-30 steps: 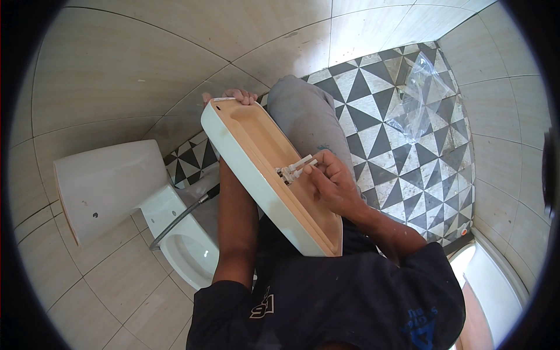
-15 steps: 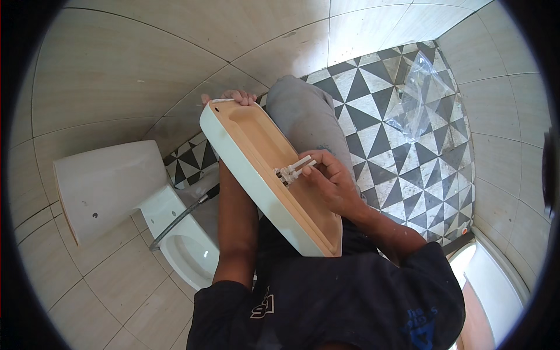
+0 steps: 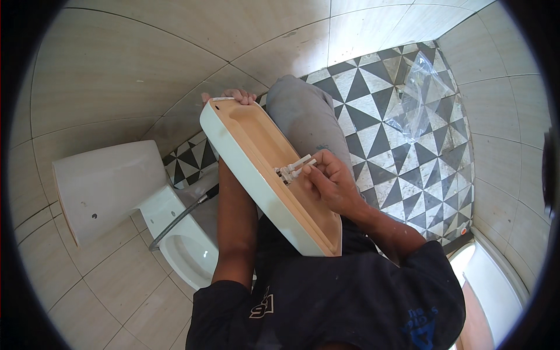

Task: Repairing or adjusting the flush mechanism on a toilet tank lid.

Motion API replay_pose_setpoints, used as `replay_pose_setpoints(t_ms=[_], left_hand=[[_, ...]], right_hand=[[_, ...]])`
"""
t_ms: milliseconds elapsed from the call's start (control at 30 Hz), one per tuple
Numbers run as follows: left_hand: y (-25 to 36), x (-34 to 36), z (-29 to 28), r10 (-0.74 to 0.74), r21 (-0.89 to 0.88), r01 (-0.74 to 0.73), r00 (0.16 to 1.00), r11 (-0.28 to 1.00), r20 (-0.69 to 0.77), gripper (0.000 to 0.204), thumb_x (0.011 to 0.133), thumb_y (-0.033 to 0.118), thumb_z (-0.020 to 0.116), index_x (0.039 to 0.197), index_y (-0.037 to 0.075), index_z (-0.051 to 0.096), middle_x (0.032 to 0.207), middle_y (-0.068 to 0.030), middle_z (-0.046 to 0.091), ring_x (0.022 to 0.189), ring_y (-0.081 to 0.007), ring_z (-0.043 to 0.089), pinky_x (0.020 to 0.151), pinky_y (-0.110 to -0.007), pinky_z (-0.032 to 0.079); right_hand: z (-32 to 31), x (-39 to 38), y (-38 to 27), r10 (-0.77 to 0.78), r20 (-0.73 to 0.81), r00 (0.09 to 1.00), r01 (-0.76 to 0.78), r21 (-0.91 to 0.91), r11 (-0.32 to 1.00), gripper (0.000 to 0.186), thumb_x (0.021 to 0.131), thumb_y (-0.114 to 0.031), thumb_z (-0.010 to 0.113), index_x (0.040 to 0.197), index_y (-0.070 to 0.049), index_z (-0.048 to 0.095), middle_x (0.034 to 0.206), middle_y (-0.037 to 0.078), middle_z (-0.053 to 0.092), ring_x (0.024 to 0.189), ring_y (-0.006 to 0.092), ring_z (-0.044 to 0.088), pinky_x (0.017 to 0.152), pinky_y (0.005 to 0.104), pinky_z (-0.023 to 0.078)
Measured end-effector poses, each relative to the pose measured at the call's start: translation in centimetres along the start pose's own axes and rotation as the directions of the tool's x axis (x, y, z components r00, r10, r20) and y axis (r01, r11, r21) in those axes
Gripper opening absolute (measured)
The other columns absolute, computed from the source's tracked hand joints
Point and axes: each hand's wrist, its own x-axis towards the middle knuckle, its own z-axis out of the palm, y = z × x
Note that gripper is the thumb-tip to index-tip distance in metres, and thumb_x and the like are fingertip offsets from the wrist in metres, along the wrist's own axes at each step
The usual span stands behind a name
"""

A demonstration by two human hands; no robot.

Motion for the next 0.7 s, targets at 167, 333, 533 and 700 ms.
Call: replay_pose_setpoints(t_ms=[167, 333, 533, 700], left_hand=[[0.0, 0.2, 0.2, 0.001, -0.008, -0.001, 1.0, 1.0, -0.022, 0.089, 0.108, 0.074, 0.025, 0.089, 0.0, 0.07, 0.083, -0.0115, 0.067, 0.084, -0.0253, 0.058, 0.095, -0.041, 0.044], [0.2, 0.3, -0.2, -0.014, -0.009, 0.014, 1.0, 1.0, 0.012, 0.089, 0.108, 0.073, 0.024, 0.09, 0.0, 0.071, 0.083, -0.0115, 0.068, 0.084, -0.0255, 0.059, 0.095, -0.041, 0.044], [-0.3, 0.3, 0.1, -0.001, -0.025, 0.001, 1.0, 1.0, 0.001, 0.088, 0.11, 0.071, 0.023, 0.091, 0.0, 0.071, 0.083, -0.011, 0.068, 0.084, -0.0252, 0.059, 0.096, -0.041, 0.043], [0.3, 0.2, -0.7, -0.019, 0.034, 0.017, 0.999, 0.999, 0.049, 0.088, 0.108, 0.077, 0.022, 0.093, 0.005, 0.069, 0.086, -0.0076, 0.066, 0.09, -0.0248, 0.06, 0.104, -0.044, 0.043]], right_hand=[[0.4, 0.7, 1.1, -0.129, -0.085, 0.988, 0.113, -0.177, 0.978, 0.012, 0.113, -0.018, 0.062, 0.11, -0.007, 0.058, 0.081, 0.0, 0.063, 0.063, 0.0043, 0.052, 0.056, 0.0228, 0.041], [0.1, 0.5, 0.4, -0.106, -0.035, 0.994, 0.103, -0.086, 0.991, 0.012, 0.113, -0.018, 0.063, 0.11, -0.007, 0.058, 0.08, -0.001, 0.063, 0.062, 0.0041, 0.053, 0.056, 0.0226, 0.041], [0.2, 0.6, 0.7, -0.16, -0.11, 0.981, 0.141, -0.164, 0.976, 0.011, 0.113, -0.017, 0.062, 0.112, -0.007, 0.059, 0.08, -0.001, 0.063, 0.061, 0.0046, 0.053, 0.057, 0.0223, 0.043], [0.4, 0.1, -0.2, -0.033, -0.061, 0.998, 0.027, -0.111, 0.994, 0.011, 0.114, -0.018, 0.061, 0.114, -0.007, 0.061, 0.081, -0.001, 0.064, 0.064, 0.0042, 0.054, 0.058, 0.0221, 0.044]])
